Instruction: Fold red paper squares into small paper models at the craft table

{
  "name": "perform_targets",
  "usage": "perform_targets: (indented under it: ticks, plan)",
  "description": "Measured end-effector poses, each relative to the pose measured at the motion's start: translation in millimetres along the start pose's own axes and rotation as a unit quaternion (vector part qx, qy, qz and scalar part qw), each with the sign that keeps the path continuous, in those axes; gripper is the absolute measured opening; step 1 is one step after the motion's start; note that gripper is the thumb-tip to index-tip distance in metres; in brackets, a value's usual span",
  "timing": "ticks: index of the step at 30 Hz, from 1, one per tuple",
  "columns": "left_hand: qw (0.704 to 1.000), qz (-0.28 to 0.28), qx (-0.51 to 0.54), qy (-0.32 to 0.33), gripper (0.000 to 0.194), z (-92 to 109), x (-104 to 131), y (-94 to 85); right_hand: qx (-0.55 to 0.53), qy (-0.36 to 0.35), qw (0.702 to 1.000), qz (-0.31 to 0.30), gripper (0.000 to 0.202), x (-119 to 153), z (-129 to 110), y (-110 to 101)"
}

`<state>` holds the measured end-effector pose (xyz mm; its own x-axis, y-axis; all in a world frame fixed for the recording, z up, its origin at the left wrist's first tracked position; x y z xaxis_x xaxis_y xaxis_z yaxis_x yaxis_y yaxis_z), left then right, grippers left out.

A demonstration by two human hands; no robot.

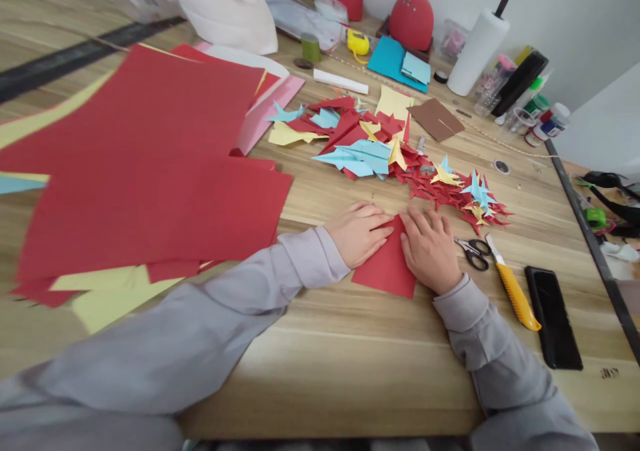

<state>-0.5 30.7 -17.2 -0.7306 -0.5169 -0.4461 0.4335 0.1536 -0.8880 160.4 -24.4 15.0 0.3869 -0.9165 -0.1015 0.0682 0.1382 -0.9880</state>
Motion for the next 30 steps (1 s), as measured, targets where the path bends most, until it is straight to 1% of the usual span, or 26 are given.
perform_targets:
  ticks: [7,12,17,23,27,30]
  plan:
    - [0.999,0.037,0.017,0.006,0.030,-6.3,3.1,-1.4,-0.021,0.007,1.000,0.012,0.047,-0.7,4.2,2.9]
    - [0.999,0.032,0.007,0.008,0.029,-4.4,5.3,-5.4,-0.028,0.003,0.999,0.015,0.047,-0.5,6.9,4.5]
    - [1.000,0.010,0.000,0.001,0.029,0.2,3.8,-9.7,-0.034,0.000,0.999,0.016,0.045,-1.4,5.6,3.0]
    - [1.000,0.028,-0.002,0.002,0.028,3.2,1.9,-9.3,-0.007,0.001,1.000,0.022,0.042,-3.8,-2.7,-0.6]
    - [0.999,0.037,-0.006,0.014,0.026,4.7,0.8,-16.2,0.003,0.008,1.000,0.016,0.041,-4.2,-4.7,-1.5]
    - [0.999,0.039,-0.008,0.029,0.028,5.2,1.4,-23.7,0.003,0.018,1.000,0.009,0.041,-4.2,-4.2,-1.8]
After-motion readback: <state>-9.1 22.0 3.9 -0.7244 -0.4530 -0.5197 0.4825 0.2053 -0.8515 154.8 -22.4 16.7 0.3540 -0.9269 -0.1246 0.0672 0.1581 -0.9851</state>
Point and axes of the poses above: each hand's wrist, its own x-axis away from the middle knuckle, its own y-axis out of the palm, z = x × y, the point moved 2 cm from there along -x, towards the middle knuckle, and after that the axes turned 8 degrees about -y, right-handed, at the moved point
